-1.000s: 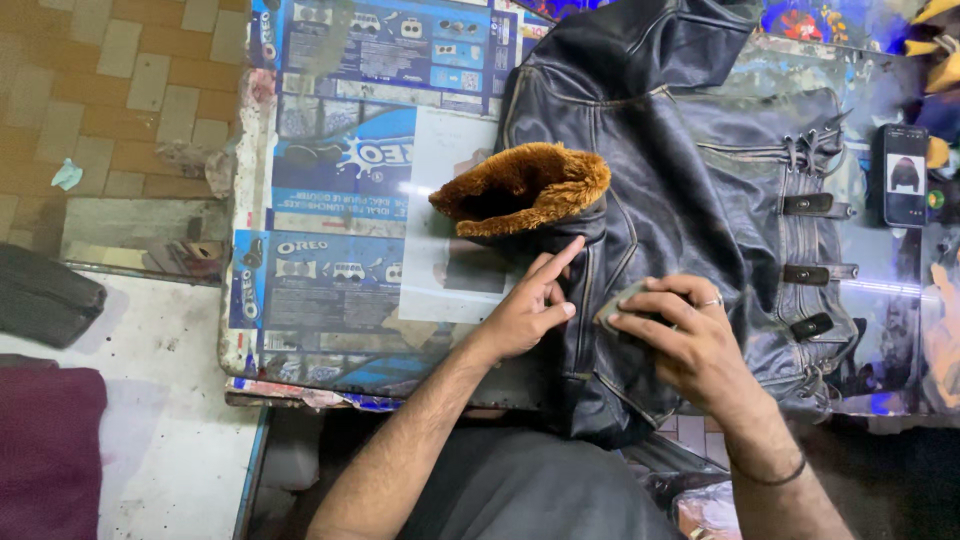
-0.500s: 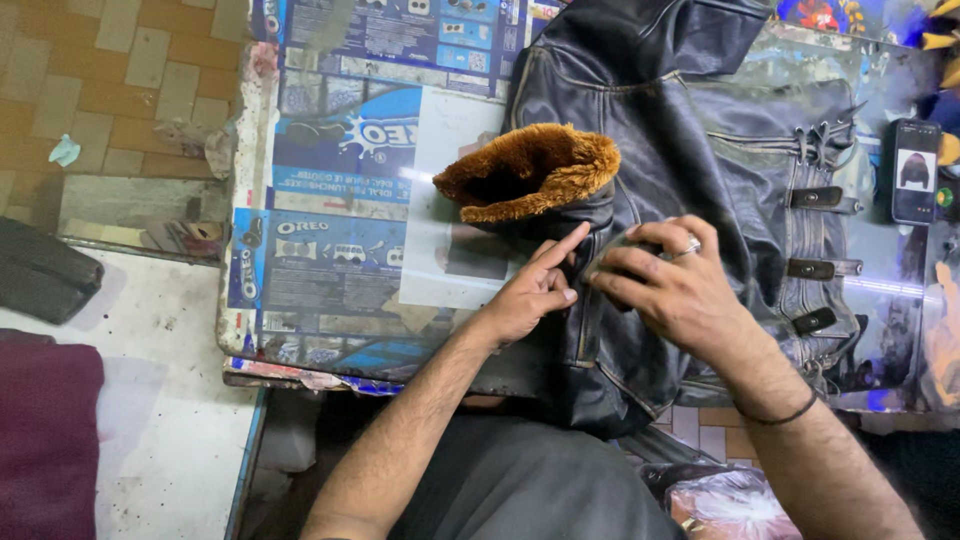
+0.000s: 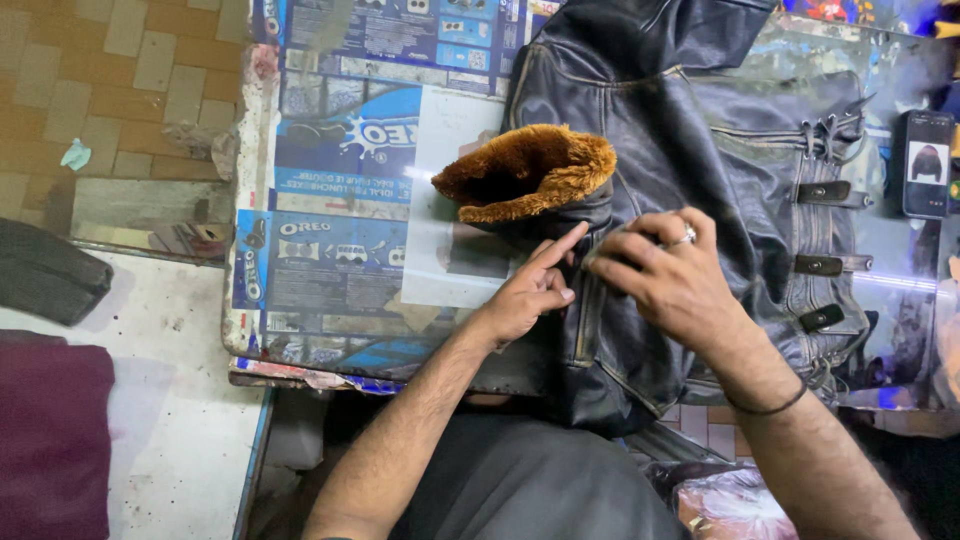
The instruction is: The person scrubs a black leather jacket with a small abrasive block, working along the front laces, buckles, and sleeves. The jacket is laid flat on a cluttered work surface while the person repeatedly rubs different sections with the block.
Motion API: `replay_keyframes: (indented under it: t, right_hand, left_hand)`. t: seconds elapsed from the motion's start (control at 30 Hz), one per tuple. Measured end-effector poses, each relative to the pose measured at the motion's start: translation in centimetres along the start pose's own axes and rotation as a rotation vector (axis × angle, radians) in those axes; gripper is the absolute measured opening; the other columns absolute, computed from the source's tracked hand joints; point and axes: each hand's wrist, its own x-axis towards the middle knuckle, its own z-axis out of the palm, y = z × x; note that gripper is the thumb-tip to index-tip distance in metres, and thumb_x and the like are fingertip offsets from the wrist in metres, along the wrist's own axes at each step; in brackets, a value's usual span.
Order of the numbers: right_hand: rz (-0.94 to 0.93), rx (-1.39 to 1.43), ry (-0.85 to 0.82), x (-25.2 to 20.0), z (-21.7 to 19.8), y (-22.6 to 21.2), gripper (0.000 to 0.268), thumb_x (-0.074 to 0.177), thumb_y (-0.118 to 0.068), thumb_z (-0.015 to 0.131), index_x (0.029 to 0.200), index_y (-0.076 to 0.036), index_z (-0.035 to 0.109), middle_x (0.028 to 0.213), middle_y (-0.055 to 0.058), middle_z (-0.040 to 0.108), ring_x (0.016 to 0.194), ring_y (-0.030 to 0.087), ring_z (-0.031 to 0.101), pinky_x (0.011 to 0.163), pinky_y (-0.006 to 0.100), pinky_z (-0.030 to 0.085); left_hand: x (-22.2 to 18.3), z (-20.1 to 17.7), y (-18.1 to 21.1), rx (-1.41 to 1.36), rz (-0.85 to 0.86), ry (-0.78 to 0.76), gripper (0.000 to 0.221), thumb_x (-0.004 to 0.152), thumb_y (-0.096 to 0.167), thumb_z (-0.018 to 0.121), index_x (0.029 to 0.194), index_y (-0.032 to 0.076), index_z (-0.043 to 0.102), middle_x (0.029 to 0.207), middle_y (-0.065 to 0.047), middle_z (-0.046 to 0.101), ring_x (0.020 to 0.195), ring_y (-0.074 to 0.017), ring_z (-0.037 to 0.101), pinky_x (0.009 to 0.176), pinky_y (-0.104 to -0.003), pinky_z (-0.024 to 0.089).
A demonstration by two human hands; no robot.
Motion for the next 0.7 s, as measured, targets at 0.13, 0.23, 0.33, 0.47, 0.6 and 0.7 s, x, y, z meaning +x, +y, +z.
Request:
replay_keyframes:
  t: [0.13,0.23,0.33,0.47,0.6,0.7]
  right_hand:
    - [0.083,0.018,0.035,0.0,0.1,-0.6,0.037,0.080,-0.010,0.071,0.115,-0.023,0.074,0.118,-0.005,0.065,0.112,0.021,0.054,0.094,0.046,0.036]
    - [0.007,0.139,-0.096,-0.8,-1.1,-3.6,0.046,0.072,-0.008,0.069,0.116,-0.019,0.074,0.112,-0.003,0.066,0.103,0.021,0.054,0.085,0.043,0.037]
    - [-0.097,0.355,-0.320,-3.1,-2.9,-6.8,0.060,0.061,-0.011,0.069,0.120,-0.015,0.073,0.107,0.000,0.067,0.094,0.023,0.052,0.077,0.041,0.037]
    - [-0.114,0.553,-0.388,-6.0,-3.0,-8.0,0.054,0.064,-0.010,0.072,0.118,-0.013,0.071,0.110,0.002,0.068,0.101,0.024,0.057,0.080,0.039,0.044]
    - [0.283,0.568,-0.008,-6.0,-2.1,-6.0,0.051,0.067,-0.001,0.070,0.118,-0.007,0.068,0.110,0.007,0.070,0.098,0.026,0.064,0.082,0.036,0.052]
    - [0.586,0.560,0.215,-4.1,-1.5,-4.8,0.039,0.079,-0.003,0.073,0.118,-0.003,0.068,0.102,0.011,0.069,0.088,0.027,0.067,0.077,0.036,0.053]
  left_hand:
    - [-0.2,-0.3,0.2,-0.016,-0.023,-0.005,0.089,0.087,-0.005,0.059,0.166,0.021,0.028,0.125,-0.004,0.041,0.084,-0.0066,0.045,0.083,-0.020,0.045]
    - [-0.4,-0.5,0.2,0.007,0.024,-0.024,0.088,0.088,-0.004,0.060,0.166,0.020,0.028,0.125,-0.004,0.041,0.083,-0.0068,0.045,0.080,-0.020,0.044]
    - [-0.3,-0.6,0.0,0.000,0.037,-0.024,0.087,0.089,-0.003,0.061,0.167,0.018,0.029,0.127,-0.005,0.041,0.084,-0.0069,0.045,0.081,-0.019,0.043]
    - [-0.8,-0.6,-0.2,-0.075,0.026,-0.014,0.087,0.088,-0.002,0.060,0.167,0.016,0.028,0.129,-0.007,0.041,0.084,-0.0069,0.048,0.082,-0.021,0.047]
    - [-0.7,-0.2,-0.3,-0.079,0.032,0.019,0.083,0.090,0.001,0.059,0.164,0.016,0.027,0.127,-0.005,0.043,0.083,-0.0051,0.051,0.074,-0.023,0.052]
    - [-0.2,0.6,-0.6,-0.127,0.007,0.176,0.063,0.101,0.009,0.061,0.160,0.014,0.038,0.110,-0.001,0.048,0.077,-0.0026,0.049,0.065,-0.020,0.046]
